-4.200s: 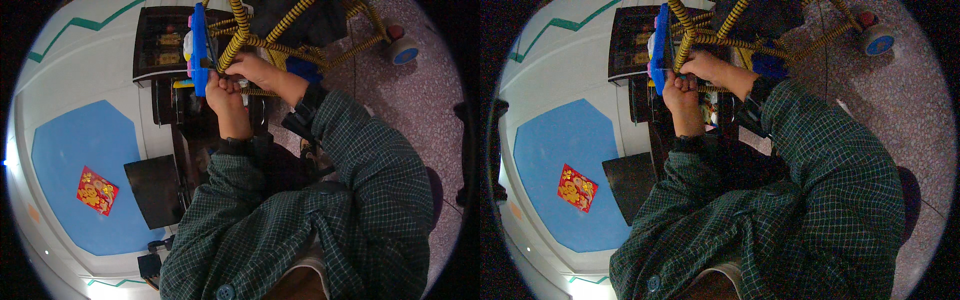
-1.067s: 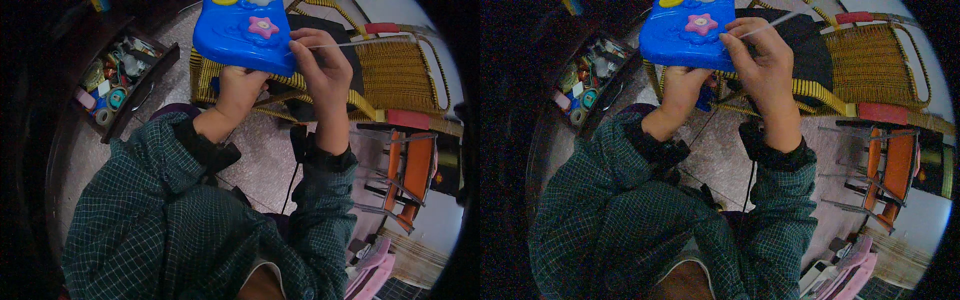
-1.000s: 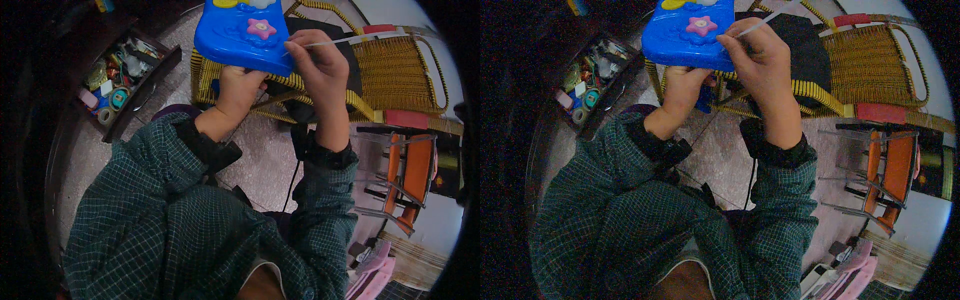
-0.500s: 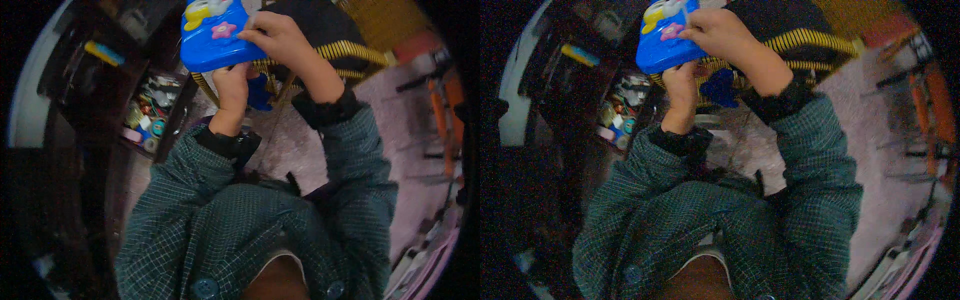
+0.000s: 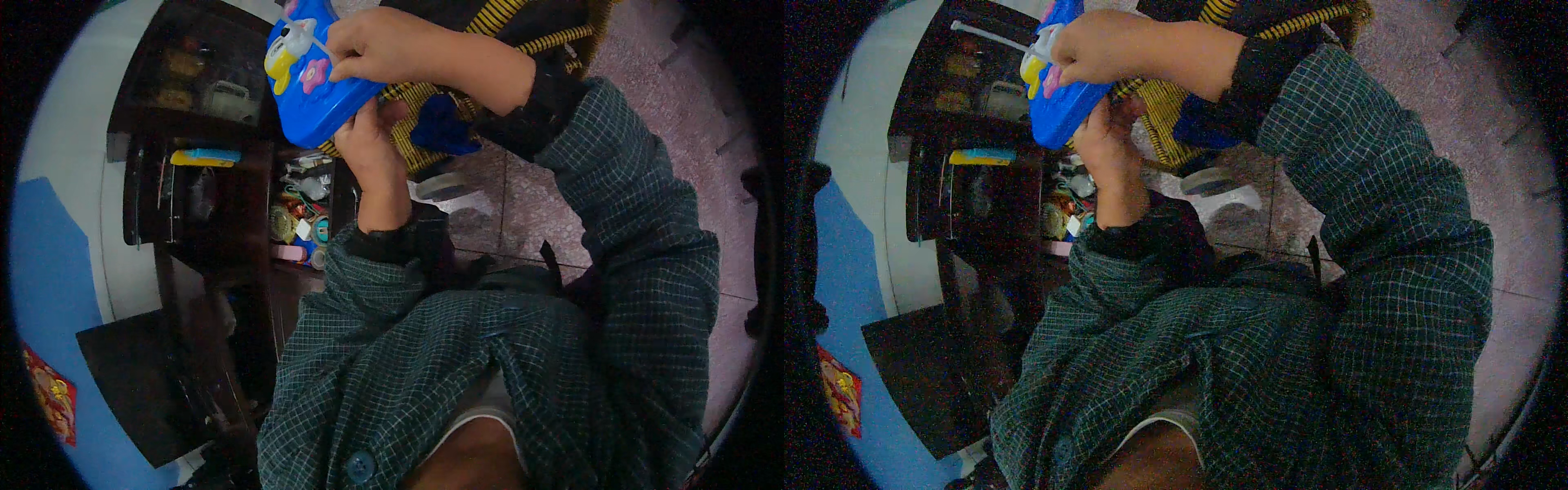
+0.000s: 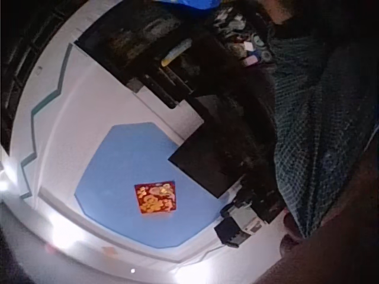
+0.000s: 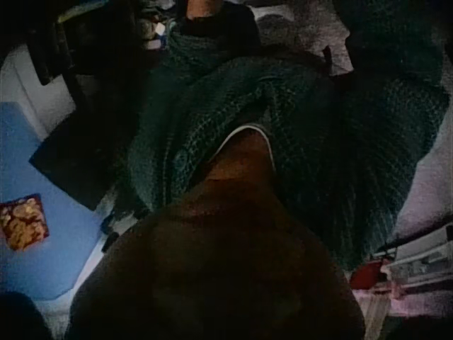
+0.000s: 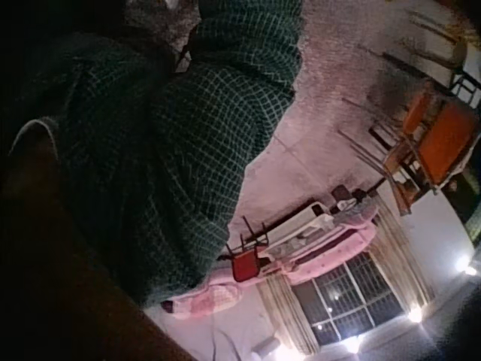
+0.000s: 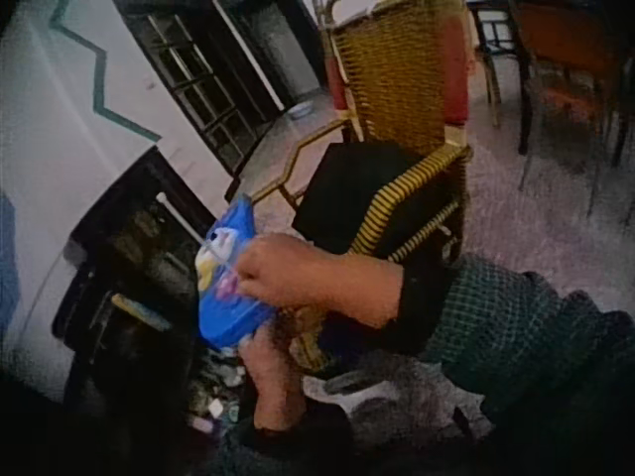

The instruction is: The person attaches a blue plastic tray to a yellow and black striped stroller frame using white zip ties. They thread the ties through holes in the tray and around the frame, then tighten them to secure the tray in place.

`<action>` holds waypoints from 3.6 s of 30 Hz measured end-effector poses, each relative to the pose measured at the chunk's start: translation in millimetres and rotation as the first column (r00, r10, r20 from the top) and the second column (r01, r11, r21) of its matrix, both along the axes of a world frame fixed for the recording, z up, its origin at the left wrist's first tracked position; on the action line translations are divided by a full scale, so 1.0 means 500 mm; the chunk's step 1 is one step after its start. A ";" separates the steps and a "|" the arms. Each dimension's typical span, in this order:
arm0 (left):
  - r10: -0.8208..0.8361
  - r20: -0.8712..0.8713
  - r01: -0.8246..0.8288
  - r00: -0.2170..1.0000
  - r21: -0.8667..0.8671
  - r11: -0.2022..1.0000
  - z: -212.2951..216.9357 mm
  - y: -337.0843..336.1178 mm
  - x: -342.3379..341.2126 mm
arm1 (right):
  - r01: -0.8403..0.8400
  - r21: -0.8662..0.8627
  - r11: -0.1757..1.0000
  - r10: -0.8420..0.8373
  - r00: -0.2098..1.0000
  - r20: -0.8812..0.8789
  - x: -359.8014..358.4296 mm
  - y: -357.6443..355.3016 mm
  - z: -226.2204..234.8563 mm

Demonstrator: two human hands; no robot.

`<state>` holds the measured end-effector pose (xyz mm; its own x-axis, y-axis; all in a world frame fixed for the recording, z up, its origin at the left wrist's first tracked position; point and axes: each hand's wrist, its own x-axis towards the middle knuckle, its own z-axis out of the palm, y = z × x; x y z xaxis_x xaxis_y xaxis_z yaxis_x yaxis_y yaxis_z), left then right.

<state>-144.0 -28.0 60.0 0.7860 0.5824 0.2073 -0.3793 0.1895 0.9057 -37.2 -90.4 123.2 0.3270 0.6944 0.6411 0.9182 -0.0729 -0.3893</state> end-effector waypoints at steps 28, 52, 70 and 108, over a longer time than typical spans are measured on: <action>-0.209 -0.144 0.183 0.967 -0.171 0.968 0.036 0.039 -0.053 | -0.024 0.069 0.997 0.028 0.997 -0.071 -0.033 -0.020 0.035; -0.282 -0.230 0.266 0.931 -0.100 0.959 0.051 0.036 -0.064 | -0.033 0.181 0.983 0.055 0.991 -0.119 -0.028 -0.026 0.028; 0.020 -0.198 -0.007 0.980 0.068 0.998 0.021 0.006 -0.019 | -0.037 0.414 0.909 0.403 0.322 -0.856 -0.061 -0.031 -0.205; 0.066 -0.173 -0.054 0.983 0.076 0.996 0.017 0.001 -0.014 | 0.031 0.169 0.985 0.020 0.957 -0.290 -0.045 -0.051 -0.045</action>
<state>-151.2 -27.3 68.6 0.7780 0.6183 0.1115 -0.2222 0.1047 0.9694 -59.6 -116.0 100.9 0.5198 0.5814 0.6260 0.7636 0.0124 -0.6456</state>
